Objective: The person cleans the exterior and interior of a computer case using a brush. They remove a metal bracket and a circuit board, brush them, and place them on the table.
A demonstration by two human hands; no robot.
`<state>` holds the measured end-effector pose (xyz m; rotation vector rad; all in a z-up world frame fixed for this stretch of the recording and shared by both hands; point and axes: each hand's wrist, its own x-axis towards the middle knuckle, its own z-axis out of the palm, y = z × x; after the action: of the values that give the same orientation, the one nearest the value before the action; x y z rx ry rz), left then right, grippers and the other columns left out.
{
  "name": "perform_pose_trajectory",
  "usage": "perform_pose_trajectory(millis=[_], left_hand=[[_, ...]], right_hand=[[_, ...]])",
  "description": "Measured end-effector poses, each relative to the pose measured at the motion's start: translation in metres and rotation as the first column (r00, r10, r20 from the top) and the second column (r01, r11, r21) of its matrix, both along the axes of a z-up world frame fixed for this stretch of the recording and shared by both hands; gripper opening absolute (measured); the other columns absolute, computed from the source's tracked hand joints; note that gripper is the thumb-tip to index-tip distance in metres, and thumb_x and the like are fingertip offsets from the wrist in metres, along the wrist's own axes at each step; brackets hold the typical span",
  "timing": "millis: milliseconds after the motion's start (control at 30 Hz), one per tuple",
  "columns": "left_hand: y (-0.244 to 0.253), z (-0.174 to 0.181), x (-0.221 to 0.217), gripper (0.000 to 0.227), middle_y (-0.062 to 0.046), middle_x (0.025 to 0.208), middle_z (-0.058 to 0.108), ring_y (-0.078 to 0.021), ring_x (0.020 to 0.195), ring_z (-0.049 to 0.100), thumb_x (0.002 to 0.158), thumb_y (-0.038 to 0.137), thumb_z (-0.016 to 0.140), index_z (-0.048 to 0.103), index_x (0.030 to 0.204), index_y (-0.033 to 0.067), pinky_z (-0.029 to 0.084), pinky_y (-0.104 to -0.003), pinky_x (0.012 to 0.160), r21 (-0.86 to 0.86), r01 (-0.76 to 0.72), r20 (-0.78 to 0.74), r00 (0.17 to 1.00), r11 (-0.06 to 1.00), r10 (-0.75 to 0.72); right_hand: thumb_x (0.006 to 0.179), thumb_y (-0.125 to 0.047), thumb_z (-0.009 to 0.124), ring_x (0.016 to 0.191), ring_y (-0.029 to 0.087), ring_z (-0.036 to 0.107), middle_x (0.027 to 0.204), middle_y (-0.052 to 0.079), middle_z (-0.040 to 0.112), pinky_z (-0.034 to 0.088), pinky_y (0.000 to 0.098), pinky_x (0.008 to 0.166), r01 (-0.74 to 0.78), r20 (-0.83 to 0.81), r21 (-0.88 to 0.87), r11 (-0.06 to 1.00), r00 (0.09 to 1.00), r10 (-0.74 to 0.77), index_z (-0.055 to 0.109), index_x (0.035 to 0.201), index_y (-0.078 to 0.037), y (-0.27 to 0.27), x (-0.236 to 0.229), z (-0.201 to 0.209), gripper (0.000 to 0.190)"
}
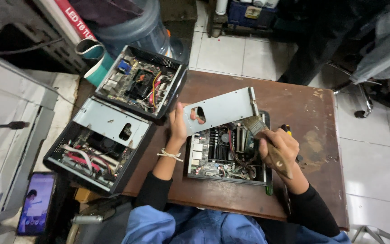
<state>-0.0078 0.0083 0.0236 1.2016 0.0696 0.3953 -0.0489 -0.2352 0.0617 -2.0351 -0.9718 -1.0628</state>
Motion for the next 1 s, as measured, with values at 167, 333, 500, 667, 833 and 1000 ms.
perform_pose_trajectory(millis=[167,333,500,667,833,1000], left_hand=[[0.006,-0.032,0.011,0.068,-0.018,0.052,0.054,-0.0253,0.043,0.060,0.088,0.054,0.020,0.057,0.085,-0.0032,0.051,-0.032,0.037,-0.163,0.138,0.031,0.990,0.977,-0.134],[0.000,-0.027,0.007,0.068,-0.010,0.053,0.057,-0.0129,0.049,0.058,0.088,0.051,0.016,0.063,0.086,0.0021,0.048,-0.021,0.042,-0.072,0.121,0.021,0.993,0.990,-0.120],[-0.001,-0.042,0.013,0.079,-0.015,0.058,0.054,-0.0232,0.048,0.060,0.083,0.064,0.011,0.058,0.093,0.0006,0.051,-0.029,0.040,-0.237,0.222,-0.020,0.972,0.946,-0.233],[-0.001,-0.036,0.008,0.088,-0.018,0.058,0.053,-0.0261,0.047,0.059,0.078,0.070,0.012,0.056,0.098,-0.0032,0.051,-0.028,0.042,-0.346,0.263,0.012,0.961,0.901,-0.276],[0.003,-0.012,0.003,0.084,-0.012,0.058,0.054,-0.0180,0.048,0.057,0.078,0.067,0.012,0.061,0.091,0.0000,0.048,-0.023,0.042,-0.293,0.218,-0.006,0.973,0.931,-0.230],[0.007,-0.021,0.006,0.062,-0.016,0.053,0.052,-0.0256,0.043,0.058,0.086,0.052,0.029,0.060,0.089,-0.0019,0.050,-0.030,0.040,-0.244,0.117,-0.001,0.993,0.963,-0.121]], right_hand=[[0.076,-0.010,0.050,0.042,0.020,0.047,0.051,0.005,0.048,0.045,0.0275,0.046,-0.191,0.025,0.055,0.980,0.981,0.190,0.061,0.076,0.002,0.024,-0.014,0.018,0.016],[0.077,-0.009,0.051,0.052,0.027,0.052,0.063,0.012,0.053,0.044,0.0349,0.047,-0.318,-0.280,0.054,0.946,0.905,0.320,0.060,0.090,-0.001,0.085,-0.005,0.028,0.018],[0.075,-0.012,0.052,0.037,0.021,0.044,0.048,0.009,0.047,0.039,0.0293,0.037,-0.490,-0.446,0.272,0.828,0.699,0.560,0.063,0.071,-0.001,0.073,0.002,0.006,0.016],[0.079,-0.008,0.049,0.044,0.016,0.049,0.054,0.012,0.053,0.043,0.0258,0.043,-0.583,-0.389,0.211,0.784,0.686,0.615,0.062,0.085,0.004,0.090,-0.003,0.021,0.019],[0.079,-0.015,0.051,0.045,0.018,0.048,0.053,0.009,0.052,0.039,0.0269,0.042,-0.540,-0.408,0.305,0.784,0.670,0.620,0.064,0.080,0.001,0.079,0.000,0.040,0.021],[0.075,-0.014,0.056,0.042,0.018,0.045,0.045,0.007,0.049,0.039,0.0267,0.043,-0.557,-0.564,0.058,0.828,0.666,0.488,0.061,0.066,-0.004,0.056,-0.016,0.068,0.014]])
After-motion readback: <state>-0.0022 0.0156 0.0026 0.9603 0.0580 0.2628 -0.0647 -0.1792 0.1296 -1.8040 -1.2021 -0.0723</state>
